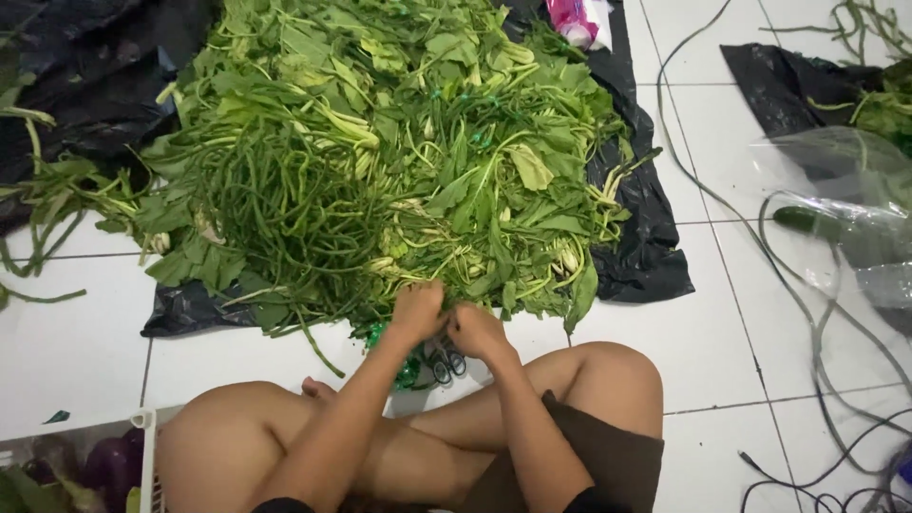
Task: The person is sitting on the floor, sorting and trimming a large pile of green leafy vegetables using scissors.
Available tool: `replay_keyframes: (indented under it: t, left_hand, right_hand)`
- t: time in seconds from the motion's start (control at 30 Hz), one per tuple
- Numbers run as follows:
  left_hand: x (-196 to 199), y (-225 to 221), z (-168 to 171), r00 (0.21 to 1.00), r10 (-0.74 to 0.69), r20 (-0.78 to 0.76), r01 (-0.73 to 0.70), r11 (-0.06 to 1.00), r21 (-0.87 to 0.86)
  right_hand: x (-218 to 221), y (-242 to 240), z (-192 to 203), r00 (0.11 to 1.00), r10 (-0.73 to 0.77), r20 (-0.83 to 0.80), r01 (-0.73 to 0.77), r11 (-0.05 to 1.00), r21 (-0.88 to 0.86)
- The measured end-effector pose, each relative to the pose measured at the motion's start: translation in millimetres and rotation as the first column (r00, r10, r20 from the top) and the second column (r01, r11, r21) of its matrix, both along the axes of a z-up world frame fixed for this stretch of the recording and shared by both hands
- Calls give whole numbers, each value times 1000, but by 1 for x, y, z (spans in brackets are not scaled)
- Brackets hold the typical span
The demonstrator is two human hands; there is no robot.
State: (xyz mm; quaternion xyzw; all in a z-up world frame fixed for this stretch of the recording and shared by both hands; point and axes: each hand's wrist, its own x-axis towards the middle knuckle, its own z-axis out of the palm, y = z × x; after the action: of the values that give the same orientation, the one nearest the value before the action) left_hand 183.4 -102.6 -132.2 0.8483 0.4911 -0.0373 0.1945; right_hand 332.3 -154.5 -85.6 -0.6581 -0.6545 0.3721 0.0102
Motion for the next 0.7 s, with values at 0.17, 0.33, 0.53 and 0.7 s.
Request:
replay_keyframes:
  t: [0.17,0.33,0.53,0.7]
  left_hand:
    - [2,-10,-15,996,27,-86,-7,974,225]
    - [4,-14,0,995,93,-46,-83,980,180]
    - [-12,-2,68,905,305,296,-327,945,25]
    - [-28,1,110,699,464,544,-425,882,-206]
  right_hand:
    - [-6,-12,15,997,34,68,-35,999,17]
    - [-9,-16,4,989,53,140,-57,998,26]
    - [-18,-23,23,971,70,227,-77,997,22]
    - [-19,-29,-9,950,116,289,-138,989,57]
